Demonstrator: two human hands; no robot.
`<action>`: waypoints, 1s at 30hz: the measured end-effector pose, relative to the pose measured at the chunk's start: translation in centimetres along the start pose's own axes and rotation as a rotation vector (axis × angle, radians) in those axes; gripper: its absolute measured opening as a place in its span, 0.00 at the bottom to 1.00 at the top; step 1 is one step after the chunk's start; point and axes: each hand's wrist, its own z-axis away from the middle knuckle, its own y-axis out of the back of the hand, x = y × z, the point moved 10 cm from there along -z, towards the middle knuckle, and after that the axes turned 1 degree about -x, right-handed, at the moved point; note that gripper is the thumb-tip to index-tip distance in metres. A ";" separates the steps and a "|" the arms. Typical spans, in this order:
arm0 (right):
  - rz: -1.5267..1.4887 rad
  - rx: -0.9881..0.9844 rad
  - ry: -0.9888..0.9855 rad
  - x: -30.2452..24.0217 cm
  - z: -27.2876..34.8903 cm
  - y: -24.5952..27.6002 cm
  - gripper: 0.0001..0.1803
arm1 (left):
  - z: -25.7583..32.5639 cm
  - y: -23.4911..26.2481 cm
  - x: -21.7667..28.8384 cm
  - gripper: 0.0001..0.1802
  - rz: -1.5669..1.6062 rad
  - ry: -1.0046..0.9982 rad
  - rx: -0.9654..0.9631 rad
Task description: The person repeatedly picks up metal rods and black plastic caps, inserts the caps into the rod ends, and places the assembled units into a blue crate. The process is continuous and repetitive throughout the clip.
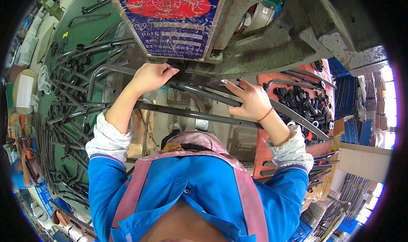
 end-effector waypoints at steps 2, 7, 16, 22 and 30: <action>-0.022 0.015 0.003 0.4 0.0 -0.2 0.37 | -0.8 -0.5 -0.6 0.17 -0.029 -0.047 0.036; -0.071 0.020 -0.018 1.2 -0.1 -0.5 0.38 | -2.0 -0.3 -1.4 0.17 0.001 -0.164 0.176; -0.015 0.006 -0.018 0.7 0.8 -1.5 0.40 | -1.5 -2.0 -0.8 0.16 -0.025 0.053 -0.149; -0.074 -0.092 -0.074 1.5 0.8 -3.4 0.45 | -1.8 -2.9 -1.3 0.20 0.022 0.103 -0.259; -0.137 -0.167 -0.142 0.9 0.8 -3.9 0.47 | -3.3 -5.2 -2.1 0.22 0.098 0.039 -0.444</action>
